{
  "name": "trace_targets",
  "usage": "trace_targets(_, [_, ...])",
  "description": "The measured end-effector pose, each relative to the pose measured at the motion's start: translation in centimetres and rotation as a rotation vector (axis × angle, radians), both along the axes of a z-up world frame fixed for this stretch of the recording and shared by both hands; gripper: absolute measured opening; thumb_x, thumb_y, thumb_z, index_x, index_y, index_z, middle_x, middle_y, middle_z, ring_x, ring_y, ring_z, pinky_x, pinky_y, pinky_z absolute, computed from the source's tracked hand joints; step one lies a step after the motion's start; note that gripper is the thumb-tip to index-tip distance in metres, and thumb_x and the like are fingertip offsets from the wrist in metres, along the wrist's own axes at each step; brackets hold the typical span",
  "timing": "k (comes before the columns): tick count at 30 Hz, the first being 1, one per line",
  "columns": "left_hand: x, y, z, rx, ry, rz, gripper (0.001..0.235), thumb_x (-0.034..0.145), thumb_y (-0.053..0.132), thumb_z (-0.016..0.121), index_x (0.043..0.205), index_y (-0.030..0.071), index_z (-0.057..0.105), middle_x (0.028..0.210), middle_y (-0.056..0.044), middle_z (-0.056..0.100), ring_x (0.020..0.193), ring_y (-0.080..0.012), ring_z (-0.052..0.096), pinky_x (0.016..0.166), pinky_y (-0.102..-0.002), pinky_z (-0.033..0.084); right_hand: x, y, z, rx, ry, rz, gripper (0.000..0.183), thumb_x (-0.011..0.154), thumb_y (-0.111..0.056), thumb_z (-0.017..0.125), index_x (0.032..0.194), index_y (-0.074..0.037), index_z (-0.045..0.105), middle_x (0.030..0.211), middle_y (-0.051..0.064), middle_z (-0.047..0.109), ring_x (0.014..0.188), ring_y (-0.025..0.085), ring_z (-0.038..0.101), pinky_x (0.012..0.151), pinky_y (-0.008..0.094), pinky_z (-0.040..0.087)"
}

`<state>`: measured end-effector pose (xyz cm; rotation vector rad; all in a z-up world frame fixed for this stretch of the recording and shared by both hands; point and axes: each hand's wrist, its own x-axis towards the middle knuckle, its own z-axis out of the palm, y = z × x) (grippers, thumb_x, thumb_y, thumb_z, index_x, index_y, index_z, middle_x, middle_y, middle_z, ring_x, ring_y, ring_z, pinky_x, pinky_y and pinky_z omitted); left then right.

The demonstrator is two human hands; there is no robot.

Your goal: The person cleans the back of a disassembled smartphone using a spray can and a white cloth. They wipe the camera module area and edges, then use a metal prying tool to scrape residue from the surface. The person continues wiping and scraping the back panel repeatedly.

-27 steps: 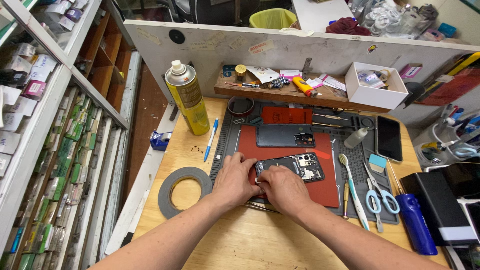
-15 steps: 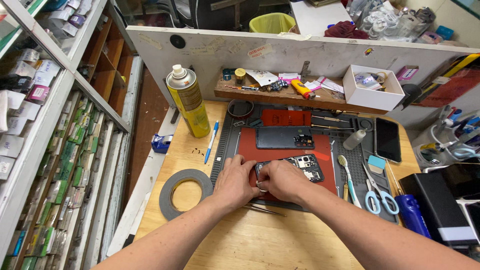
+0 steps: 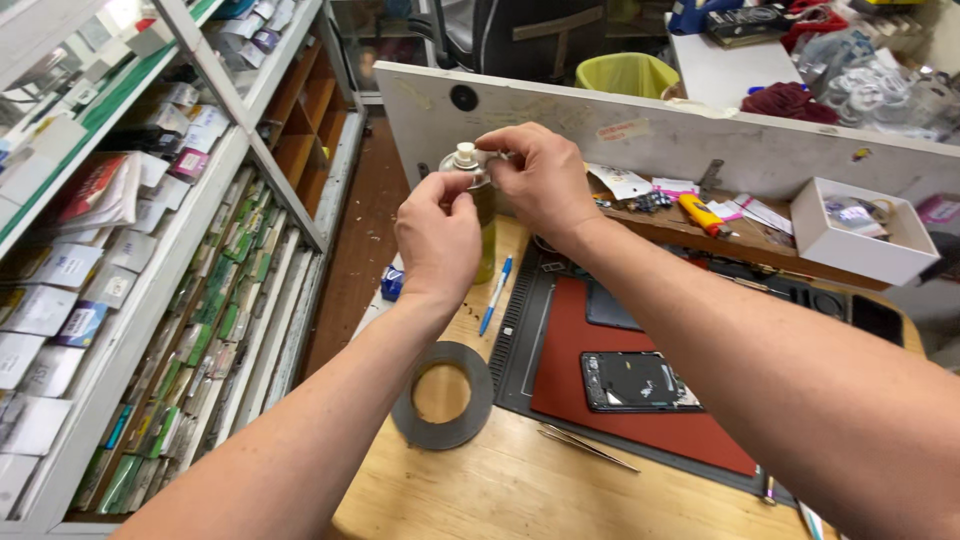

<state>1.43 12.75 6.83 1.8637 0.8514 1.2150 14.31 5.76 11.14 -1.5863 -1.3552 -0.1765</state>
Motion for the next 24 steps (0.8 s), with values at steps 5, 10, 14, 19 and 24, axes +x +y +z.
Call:
trace_targets(5, [1.3, 2.7, 1.2, 0.278, 0.122, 0.124, 0.058, 0.077, 0.011, 0.077, 0.131, 0.001, 0.058, 0.126, -0.021, 0.059, 0.116, -0.0389, 0.057, 0.098, -0.046, 0.046, -1.0, 3.2, 1.1, -0.014, -0.291, 0.002, 0.016, 0.087, -0.005, 0.073, 0.102, -0.006, 0.079, 0.104, 0.011, 0.076, 0.091, 0.029, 0.073, 0.083, 0.038, 0.058])
trace_targets(10, [2.0, 3.8, 1.6, 0.114, 0.228, -0.045, 0.052, 0.084, 0.013, 0.072, 0.134, 0.007, 0.058, 0.128, -0.016, 0.06, 0.121, -0.0342, 0.058, 0.103, -0.044, 0.048, -1.1, 3.6, 0.6, -0.023, -0.326, -0.078, 0.01, 0.088, -0.007, 0.073, 0.096, -0.008, 0.079, 0.098, 0.009, 0.075, 0.088, 0.029, 0.072, 0.08, 0.038, 0.058])
trace_targets(14, [1.5, 3.3, 1.3, 0.12, 0.209, -0.059, 0.034, 0.089, 0.015, 0.07, 0.123, 0.008, 0.065, 0.126, -0.013, 0.061, 0.119, -0.0324, 0.06, 0.102, -0.044, 0.05, -1.1, 3.3, 0.1, 0.001, -0.314, -0.067, 0.007, 0.088, -0.005, 0.072, 0.092, -0.007, 0.077, 0.096, 0.008, 0.075, 0.089, 0.029, 0.072, 0.08, 0.038, 0.059])
trace_targets(19, [1.4, 2.6, 1.3, 0.147, 0.198, -0.037, 0.03, 0.09, 0.014, 0.069, 0.118, 0.007, 0.065, 0.121, -0.01, 0.061, 0.117, -0.0315, 0.059, 0.1, -0.044, 0.049, -1.3, 3.0, 0.0, 0.007, -0.308, -0.07, 0.005, 0.089, -0.007, 0.073, 0.093, -0.007, 0.075, 0.097, 0.007, 0.075, 0.091, 0.029, 0.071, 0.081, 0.039, 0.058])
trace_targets(24, [1.3, 2.5, 1.0, 0.154, 0.196, -0.047, 0.032, 0.089, 0.013, 0.068, 0.121, 0.007, 0.063, 0.122, -0.01, 0.061, 0.116, -0.0313, 0.058, 0.101, -0.044, 0.048, -1.3, 3.1, -0.1, 0.01, -0.306, -0.062, 0.005, 0.089, -0.007, 0.073, 0.094, -0.008, 0.076, 0.098, 0.007, 0.075, 0.093, 0.028, 0.071, 0.083, 0.039, 0.057])
